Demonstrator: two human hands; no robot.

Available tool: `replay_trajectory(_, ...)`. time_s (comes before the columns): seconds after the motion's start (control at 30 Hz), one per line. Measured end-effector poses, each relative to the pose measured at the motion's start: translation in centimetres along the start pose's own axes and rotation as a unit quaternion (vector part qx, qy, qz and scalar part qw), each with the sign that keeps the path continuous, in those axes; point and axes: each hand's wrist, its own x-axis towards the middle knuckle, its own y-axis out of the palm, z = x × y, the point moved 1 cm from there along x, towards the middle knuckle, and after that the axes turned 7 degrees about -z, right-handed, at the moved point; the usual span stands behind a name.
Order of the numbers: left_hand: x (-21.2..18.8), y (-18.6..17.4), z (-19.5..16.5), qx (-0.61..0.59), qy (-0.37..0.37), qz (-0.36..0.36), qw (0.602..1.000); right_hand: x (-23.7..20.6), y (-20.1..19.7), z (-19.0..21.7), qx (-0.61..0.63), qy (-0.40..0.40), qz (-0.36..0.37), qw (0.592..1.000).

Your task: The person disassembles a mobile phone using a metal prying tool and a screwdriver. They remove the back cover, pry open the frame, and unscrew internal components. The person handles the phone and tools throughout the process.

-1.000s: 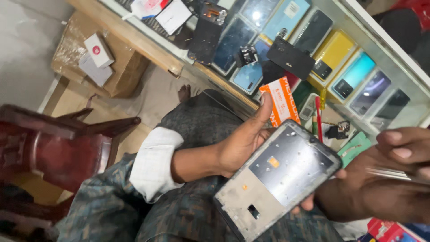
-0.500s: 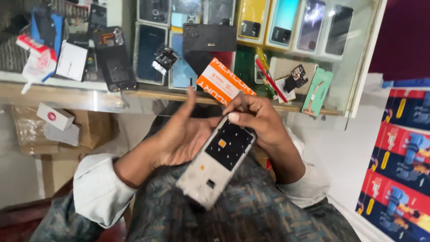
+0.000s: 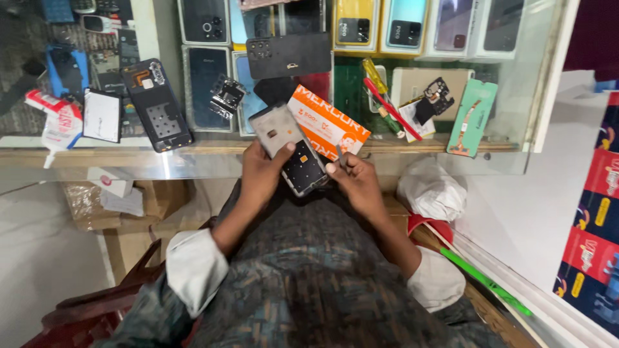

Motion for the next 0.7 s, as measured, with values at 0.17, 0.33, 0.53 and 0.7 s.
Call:
replay_trajectory(0.17,2.0,1.5,2.8,0.077,0.014,-0.016,0.997,4.5,-4.2,3.3,-0.270,-0.107,-0.160,0.943)
replay_trajectory(0.33,2.3,3.9,3.8,0.123,0.057,-0.040,0.990,11.4,-8.0,7.1,-0.467,-0.298,-0.191,0.810)
replay_trajectory(0.53,2.4,5.3,4.6,0.150,0.073,-0.126,0.978,14.7,-8.3,7.9,-0.521,-0.350,-0.185,0.756)
replay_trajectory(0.7,1.1,5.7,4.5,0.133,0.127,-0.173,0.968,13.3,-7.6,8.4,-0.524,-0.448,-0.139,0.711)
